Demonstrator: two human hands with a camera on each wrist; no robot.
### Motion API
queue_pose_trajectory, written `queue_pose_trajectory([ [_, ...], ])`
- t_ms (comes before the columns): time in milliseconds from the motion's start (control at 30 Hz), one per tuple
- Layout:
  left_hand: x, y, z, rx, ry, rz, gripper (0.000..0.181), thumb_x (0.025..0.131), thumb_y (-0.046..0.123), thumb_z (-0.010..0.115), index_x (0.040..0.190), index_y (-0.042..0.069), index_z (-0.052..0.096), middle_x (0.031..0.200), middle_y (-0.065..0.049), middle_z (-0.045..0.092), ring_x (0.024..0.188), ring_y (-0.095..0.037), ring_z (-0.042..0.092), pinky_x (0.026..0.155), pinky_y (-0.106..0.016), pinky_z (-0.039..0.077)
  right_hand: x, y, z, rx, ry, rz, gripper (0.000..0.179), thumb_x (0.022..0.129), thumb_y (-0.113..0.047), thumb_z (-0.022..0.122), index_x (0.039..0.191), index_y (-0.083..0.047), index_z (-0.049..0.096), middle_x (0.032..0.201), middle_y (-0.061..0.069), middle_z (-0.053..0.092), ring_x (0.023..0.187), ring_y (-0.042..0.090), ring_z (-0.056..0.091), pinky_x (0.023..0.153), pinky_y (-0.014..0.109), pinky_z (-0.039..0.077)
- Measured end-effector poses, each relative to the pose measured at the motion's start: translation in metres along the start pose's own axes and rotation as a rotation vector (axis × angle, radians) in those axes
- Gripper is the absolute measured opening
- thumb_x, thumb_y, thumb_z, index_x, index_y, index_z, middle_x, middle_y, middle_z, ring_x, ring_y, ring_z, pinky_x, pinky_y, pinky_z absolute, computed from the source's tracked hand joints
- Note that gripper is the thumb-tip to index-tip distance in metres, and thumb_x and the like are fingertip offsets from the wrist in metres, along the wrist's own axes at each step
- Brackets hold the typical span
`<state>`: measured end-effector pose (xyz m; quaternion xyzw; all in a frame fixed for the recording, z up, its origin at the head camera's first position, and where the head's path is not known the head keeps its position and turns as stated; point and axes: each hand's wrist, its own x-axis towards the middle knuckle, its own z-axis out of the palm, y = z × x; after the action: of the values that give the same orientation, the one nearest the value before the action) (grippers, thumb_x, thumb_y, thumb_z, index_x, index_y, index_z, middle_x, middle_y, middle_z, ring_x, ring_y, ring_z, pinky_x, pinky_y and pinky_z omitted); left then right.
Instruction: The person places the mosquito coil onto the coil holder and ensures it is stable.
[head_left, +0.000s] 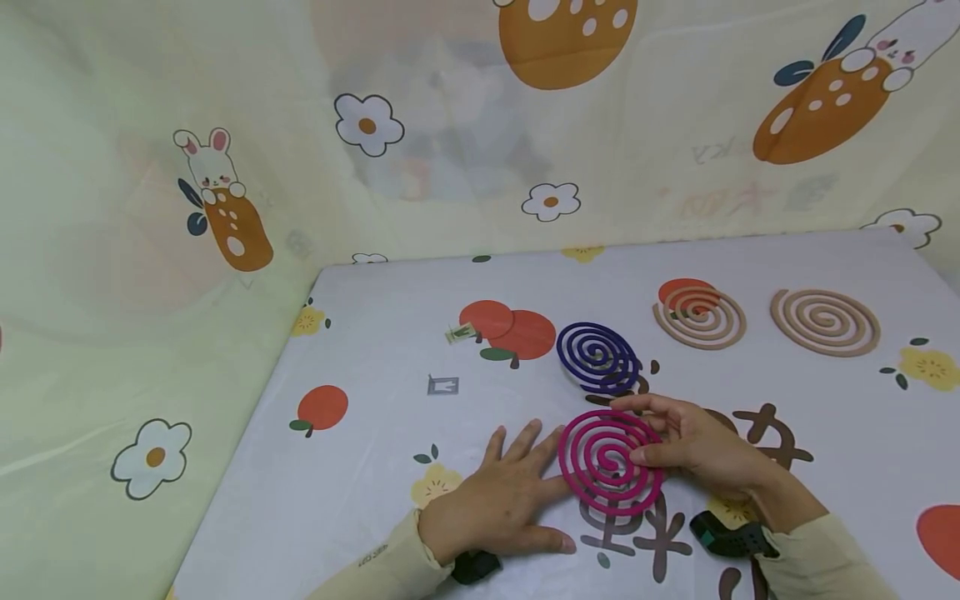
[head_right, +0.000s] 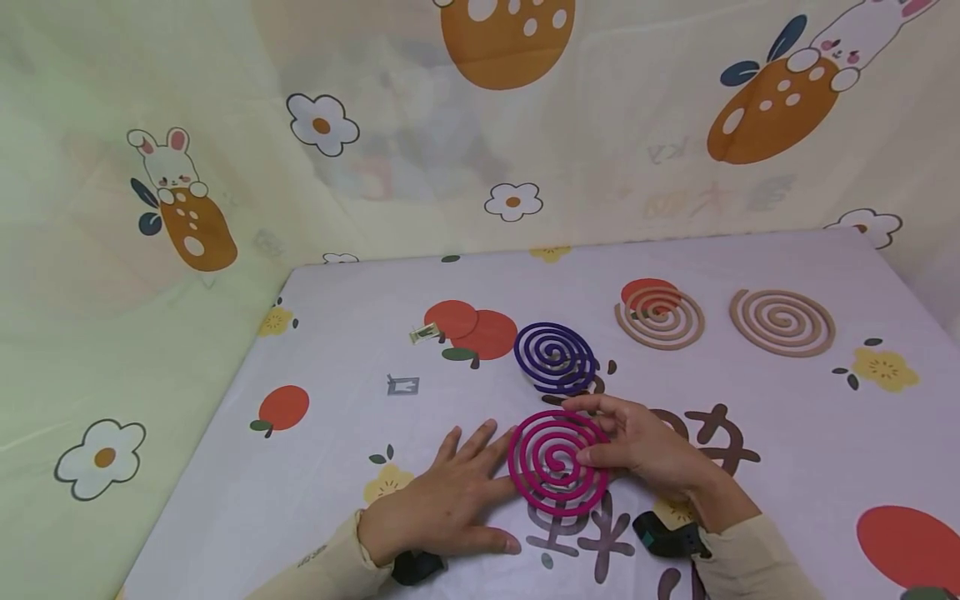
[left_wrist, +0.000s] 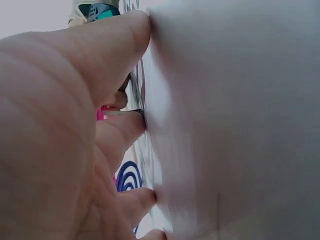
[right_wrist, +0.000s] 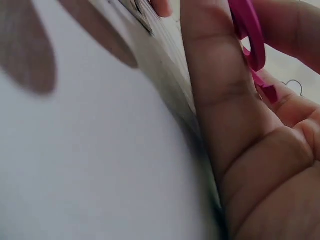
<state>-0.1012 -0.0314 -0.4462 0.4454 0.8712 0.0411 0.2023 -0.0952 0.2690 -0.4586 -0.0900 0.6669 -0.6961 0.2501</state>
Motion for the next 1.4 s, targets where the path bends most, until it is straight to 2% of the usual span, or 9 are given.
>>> queue_pose_trajectory([
  [133,0.0,0.001,0.0,-0.007,-0.003,0.0,0.084,0.092,0.076,0.055,0.163,0.05,0.019,0.176,0.002,0.0,0.162,-0.034,-0.002,0.121,-0.072,0.012,0.001,0.0,0.003,0.008,-0.005,0.003,0.068,0.096,-0.003,0.073,0.153,0.004,0.038,0.139,0.019,0.062,0.118,0.022,0.069,0.094,0.038,0.059],
  [333,-0.001,0.002,-0.002,-0.011,-0.013,-0.01,0.083,0.092,0.076,0.055,0.162,0.05,0.02,0.176,0.003,0.0,0.162,-0.033,-0.002,0.121,-0.072,0.012,0.003,0.001,0.006,0.016,-0.005,-0.003,0.07,0.094,-0.001,0.074,0.152,0.007,0.036,0.136,0.02,0.063,0.116,0.021,0.069,0.093,0.037,0.059],
  [600,-0.001,0.002,-0.001,-0.014,-0.007,-0.009,0.081,0.092,0.077,0.054,0.162,0.05,0.024,0.176,0.003,0.001,0.162,-0.034,-0.001,0.121,-0.072,0.013,0.005,-0.001,0.009,0.006,0.003,0.034,0.071,0.094,-0.005,0.075,0.152,0.007,0.037,0.135,0.021,0.066,0.115,0.024,0.071,0.093,0.036,0.059],
  [900,-0.001,0.002,-0.001,-0.008,-0.009,-0.012,0.078,0.092,0.078,0.053,0.16,0.049,0.031,0.176,0.002,0.011,0.162,-0.034,0.0,0.121,-0.072,0.013,0.008,0.0,0.013,-0.004,-0.027,0.005,0.073,0.095,-0.003,0.074,0.154,0.007,0.034,0.137,0.023,0.064,0.115,0.025,0.071,0.094,0.036,0.059],
  [1400,-0.002,0.002,0.0,0.009,0.014,-0.003,0.078,0.093,0.077,0.053,0.161,0.048,0.031,0.175,-0.001,0.016,0.162,-0.035,0.002,0.121,-0.071,0.015,0.009,-0.002,0.017,-0.024,0.003,0.03,0.074,0.095,-0.007,0.075,0.155,0.006,0.033,0.136,0.024,0.064,0.114,0.023,0.071,0.092,0.034,0.06],
])
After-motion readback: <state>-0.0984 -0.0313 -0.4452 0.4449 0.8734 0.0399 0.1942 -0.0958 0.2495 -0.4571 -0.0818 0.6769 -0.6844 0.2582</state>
